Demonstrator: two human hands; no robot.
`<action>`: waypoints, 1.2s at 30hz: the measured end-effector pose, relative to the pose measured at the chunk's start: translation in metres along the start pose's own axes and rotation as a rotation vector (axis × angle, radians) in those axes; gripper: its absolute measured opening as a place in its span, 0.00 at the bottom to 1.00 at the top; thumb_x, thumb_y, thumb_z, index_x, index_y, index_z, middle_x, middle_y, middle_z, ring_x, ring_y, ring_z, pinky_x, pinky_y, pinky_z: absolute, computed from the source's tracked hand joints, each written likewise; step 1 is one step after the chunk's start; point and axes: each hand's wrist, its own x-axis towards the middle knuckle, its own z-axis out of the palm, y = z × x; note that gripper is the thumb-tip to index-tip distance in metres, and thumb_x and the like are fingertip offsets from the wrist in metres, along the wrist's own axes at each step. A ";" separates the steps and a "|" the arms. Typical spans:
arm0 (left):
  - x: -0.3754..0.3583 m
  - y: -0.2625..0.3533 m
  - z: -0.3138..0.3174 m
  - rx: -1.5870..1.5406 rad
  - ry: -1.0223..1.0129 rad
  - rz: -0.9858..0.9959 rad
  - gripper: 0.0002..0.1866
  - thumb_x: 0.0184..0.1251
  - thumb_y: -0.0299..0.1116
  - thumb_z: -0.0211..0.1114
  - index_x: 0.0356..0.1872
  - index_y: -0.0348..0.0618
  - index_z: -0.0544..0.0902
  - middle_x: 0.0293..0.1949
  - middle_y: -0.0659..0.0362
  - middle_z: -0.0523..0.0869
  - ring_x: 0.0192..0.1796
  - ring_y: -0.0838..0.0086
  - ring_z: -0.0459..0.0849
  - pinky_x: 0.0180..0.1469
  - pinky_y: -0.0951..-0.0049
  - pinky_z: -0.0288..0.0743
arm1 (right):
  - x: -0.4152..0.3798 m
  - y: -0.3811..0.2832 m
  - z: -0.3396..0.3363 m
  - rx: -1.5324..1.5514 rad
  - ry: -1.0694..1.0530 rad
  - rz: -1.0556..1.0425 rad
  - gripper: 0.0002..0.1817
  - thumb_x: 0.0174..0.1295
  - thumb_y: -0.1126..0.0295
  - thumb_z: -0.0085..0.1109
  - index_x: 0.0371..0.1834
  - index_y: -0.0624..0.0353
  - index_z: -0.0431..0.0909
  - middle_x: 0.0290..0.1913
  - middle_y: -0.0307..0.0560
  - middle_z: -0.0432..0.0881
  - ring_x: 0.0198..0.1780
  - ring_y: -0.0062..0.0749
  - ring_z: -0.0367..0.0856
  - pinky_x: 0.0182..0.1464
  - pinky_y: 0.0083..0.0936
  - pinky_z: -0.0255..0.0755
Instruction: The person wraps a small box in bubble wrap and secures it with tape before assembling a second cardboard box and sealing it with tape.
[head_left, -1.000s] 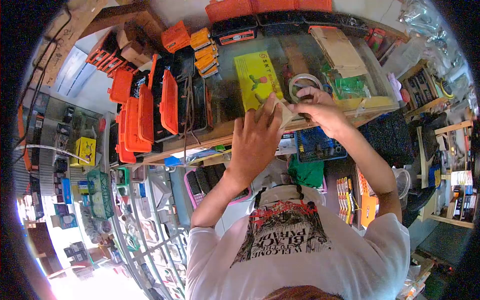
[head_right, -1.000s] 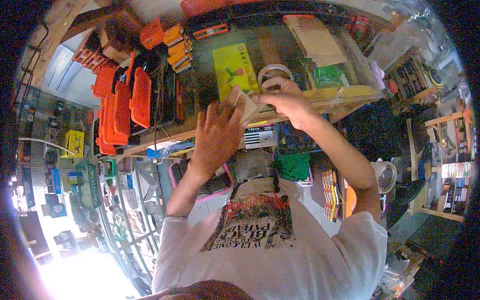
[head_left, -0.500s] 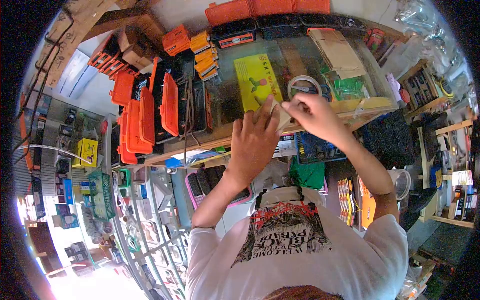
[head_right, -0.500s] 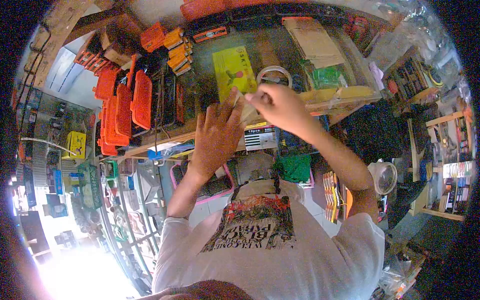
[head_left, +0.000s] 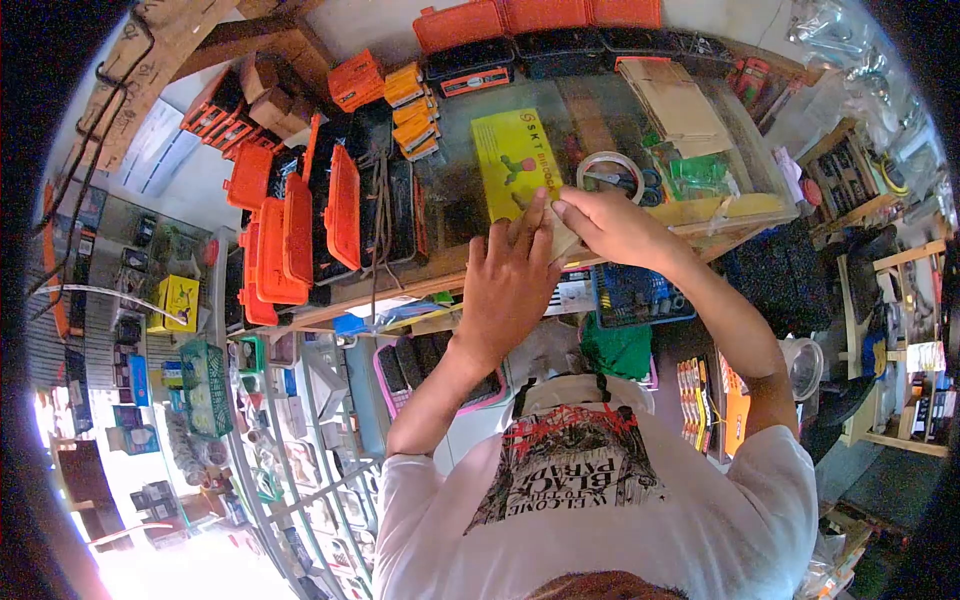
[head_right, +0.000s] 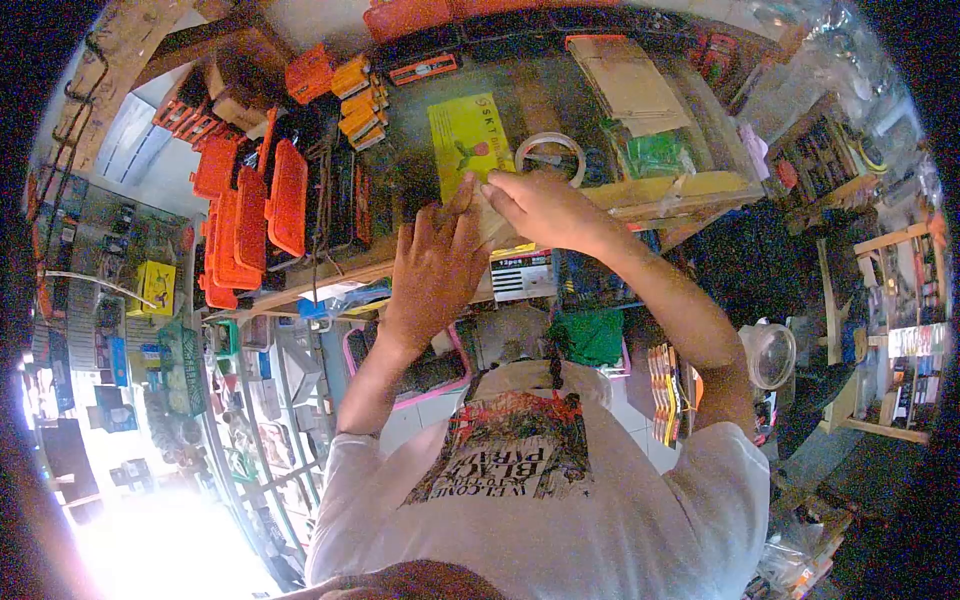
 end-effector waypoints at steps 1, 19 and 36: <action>-0.001 0.000 0.000 -0.013 -0.042 -0.008 0.36 0.68 0.42 0.64 0.74 0.39 0.64 0.79 0.55 0.63 0.61 0.51 0.75 0.62 0.50 0.73 | 0.000 0.003 0.003 0.033 0.031 -0.015 0.14 0.76 0.59 0.50 0.40 0.60 0.75 0.28 0.63 0.81 0.33 0.65 0.83 0.34 0.55 0.72; 0.000 0.000 0.001 0.004 -0.005 -0.004 0.36 0.68 0.44 0.65 0.73 0.37 0.65 0.78 0.53 0.64 0.56 0.54 0.77 0.60 0.52 0.73 | 0.006 0.001 -0.009 0.136 -0.123 0.089 0.20 0.78 0.54 0.49 0.41 0.62 0.76 0.32 0.61 0.81 0.38 0.59 0.83 0.40 0.47 0.73; 0.001 -0.001 -0.001 0.054 0.101 0.026 0.27 0.60 0.42 0.69 0.60 0.42 0.78 0.73 0.56 0.74 0.52 0.61 0.78 0.49 0.61 0.73 | -0.001 -0.024 -0.013 -0.109 -0.102 0.202 0.19 0.78 0.53 0.46 0.44 0.59 0.77 0.36 0.64 0.83 0.42 0.64 0.83 0.43 0.53 0.75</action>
